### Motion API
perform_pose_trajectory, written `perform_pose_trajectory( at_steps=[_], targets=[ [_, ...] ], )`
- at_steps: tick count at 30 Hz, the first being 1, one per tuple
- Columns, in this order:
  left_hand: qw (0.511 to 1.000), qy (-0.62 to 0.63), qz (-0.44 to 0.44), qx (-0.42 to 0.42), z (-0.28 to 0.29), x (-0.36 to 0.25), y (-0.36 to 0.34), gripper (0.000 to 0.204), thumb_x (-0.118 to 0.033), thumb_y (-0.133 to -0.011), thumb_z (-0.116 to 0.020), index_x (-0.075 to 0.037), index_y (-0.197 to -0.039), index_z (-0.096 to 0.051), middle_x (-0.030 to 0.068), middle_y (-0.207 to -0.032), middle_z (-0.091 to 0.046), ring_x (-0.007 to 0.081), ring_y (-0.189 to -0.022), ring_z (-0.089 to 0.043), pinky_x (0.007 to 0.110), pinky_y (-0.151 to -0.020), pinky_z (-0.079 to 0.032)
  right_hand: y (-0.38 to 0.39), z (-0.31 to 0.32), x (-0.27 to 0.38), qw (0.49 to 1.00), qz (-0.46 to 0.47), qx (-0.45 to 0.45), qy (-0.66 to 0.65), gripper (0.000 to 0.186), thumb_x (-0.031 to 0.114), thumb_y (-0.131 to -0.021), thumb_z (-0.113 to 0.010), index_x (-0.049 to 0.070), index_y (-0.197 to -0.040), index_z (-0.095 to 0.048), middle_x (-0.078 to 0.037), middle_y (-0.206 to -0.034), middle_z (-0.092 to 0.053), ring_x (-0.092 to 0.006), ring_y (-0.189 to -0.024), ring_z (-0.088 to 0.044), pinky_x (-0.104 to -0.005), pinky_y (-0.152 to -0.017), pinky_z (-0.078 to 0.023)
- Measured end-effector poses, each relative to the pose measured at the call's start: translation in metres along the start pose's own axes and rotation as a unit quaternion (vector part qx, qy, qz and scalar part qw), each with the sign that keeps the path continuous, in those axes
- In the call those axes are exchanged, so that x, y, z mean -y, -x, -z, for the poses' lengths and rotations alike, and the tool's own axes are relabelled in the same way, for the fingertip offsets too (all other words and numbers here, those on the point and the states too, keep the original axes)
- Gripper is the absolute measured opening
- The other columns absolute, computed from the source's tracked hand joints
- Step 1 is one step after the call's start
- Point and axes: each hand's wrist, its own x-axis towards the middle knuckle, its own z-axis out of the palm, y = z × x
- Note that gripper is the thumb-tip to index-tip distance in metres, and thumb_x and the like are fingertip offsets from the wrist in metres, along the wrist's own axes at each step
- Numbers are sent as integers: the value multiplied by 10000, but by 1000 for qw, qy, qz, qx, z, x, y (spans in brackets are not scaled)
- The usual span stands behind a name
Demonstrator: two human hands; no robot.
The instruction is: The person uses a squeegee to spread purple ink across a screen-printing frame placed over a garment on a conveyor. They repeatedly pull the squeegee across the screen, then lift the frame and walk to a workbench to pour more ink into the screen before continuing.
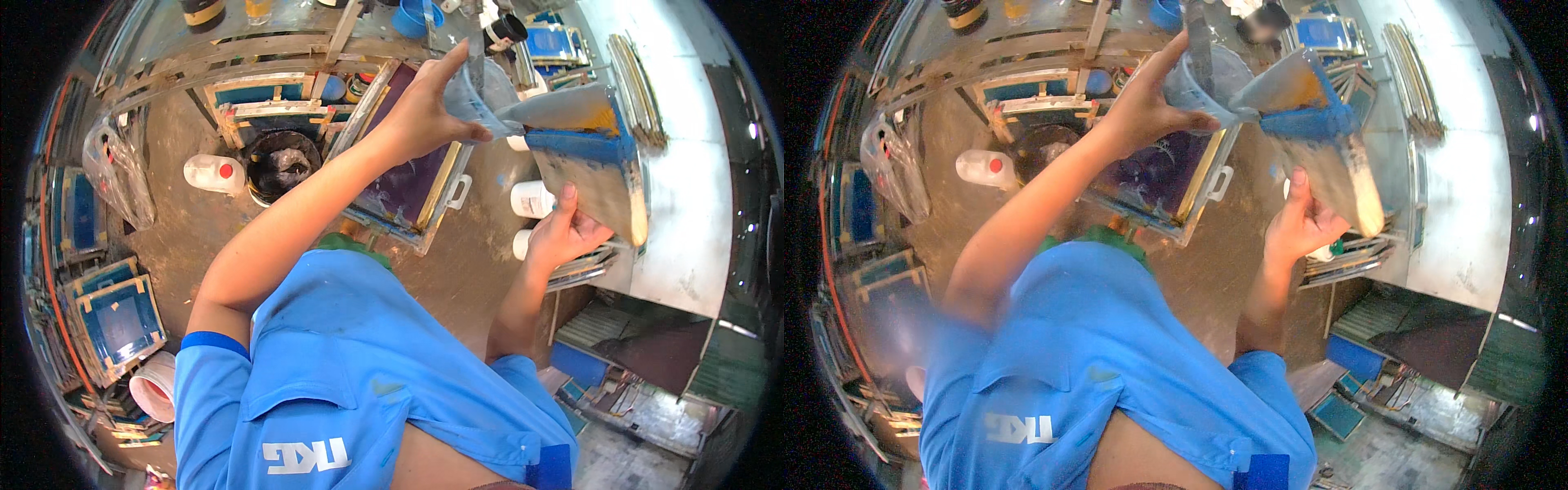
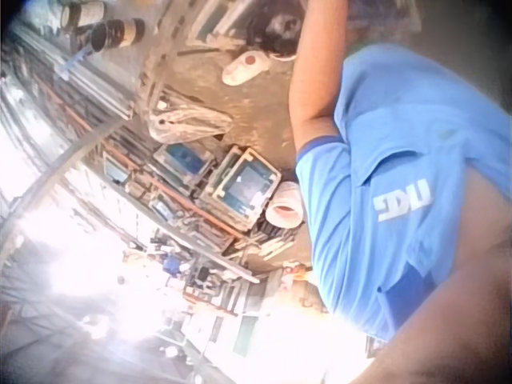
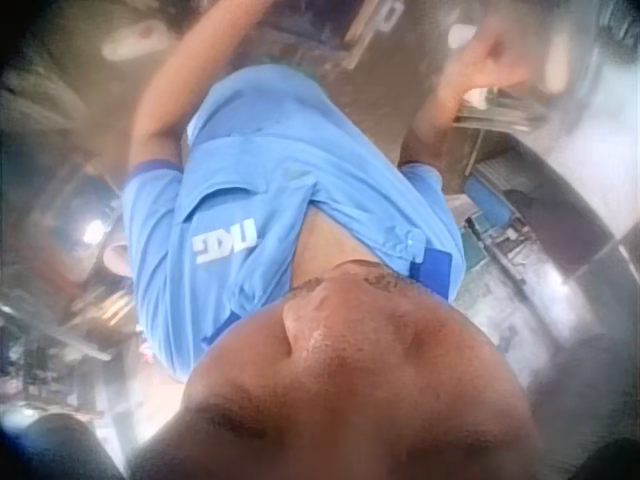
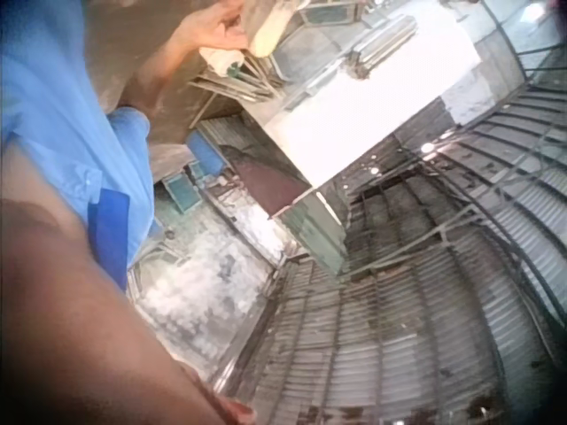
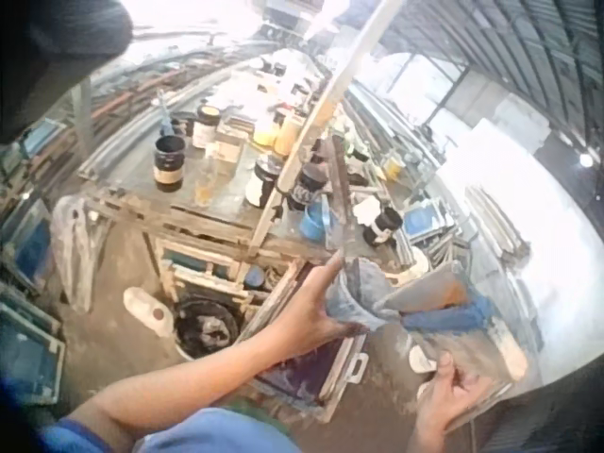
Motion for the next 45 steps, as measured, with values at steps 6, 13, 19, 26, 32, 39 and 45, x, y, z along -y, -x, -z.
perform_pose_trajectory(
  at_steps=[6, 13, 19, 26, 32, 39, 45],
  targets=[
    [995, 82, 35, -35, 10, -28, -9, 1162, -228, -630, -956, -51, -1567, -290, 190, -1554, -373, 277, -1459, -336, 381, -1200, -275, 2, -21, 0, 999, -31, -1, 37, 558, -59, -859, -740, -55, -1331, -441, -209, -1266, -612, -251, -1094, -631, -380, -962, -524],
    [994, 73, -3, -79, 28, -61, -10, 1119, -187, -632, -925, -202, -1575, -324, 178, -1259, -498, 326, -1206, -521, 369, -1046, -428, -2, -32, -23, 999, -12, -19, 23, 538, -28, -859, -758, -58, -1310, -467, -209, -1221, -637, -262, -1063, -655, -374, -933, -545],
    [990, 54, -73, -104, 39, -69, -8, 1102, -192, -646, -920, -175, -1573, -324, 195, -1303, -502, 331, -1246, -506, 375, -1061, -416, -5, -30, -46, 1000, 6, -9, 3, 461, -5, -850, -786, -33, -1215, -506, -144, -1092, -641, -215, -984, -647, -352, -886, -549],
    [994, 41, -55, -91, 52, -82, -1, 1105, -157, -649, -916, -132, -1575, -312, 195, -1333, -508, 320, -1268, -499, 373, -1076, -403, -4, -17, -74, 996, 54, 34, 55, 426, -22, -881, -743, -45, -1236, -508, -186, -1174, -641, -237, -1042, -658, -357, -898, -559],
    [993, -4, -50, -103, 58, -83, 7, 1110, -119, -650, -915, -84, -1571, -296, 183, -1337, -510, 312, -1291, -487, 386, -1093, -393, 2, -12, -85, 991, 67, 107, 51, 369, -63, -929, -641, -12, -1268, -505, -284, -1336, -587, -357, -1258, -585, -438, -1058, -488],
    [991, 61, 5, -118, 54, -70, 13, 1112, -125, -647, -921, -45, -1559, -289, 191, -1391, -485, 331, -1314, -486, 393, -1112, -386, -4, -7, -88, 956, 159, 199, 148, 397, -17, -937, -660, 6, -1304, -513, -222, -1320, -619, -286, -1228, -613, -396, -1017, -506],
    [989, -57, -4, -137, 63, -34, 35, 1104, -93, -626, -923, 11, -1533, -302, 194, -1405, -471, 327, -1332, -465, 400, -1121, -372, -7, -11, -67, 976, -159, 35, -144, 612, 14, -925, -691, 58, -1456, -389, -145, -1314, -600, -220, -1153, -607, -380, -991, -495]
  ],
)
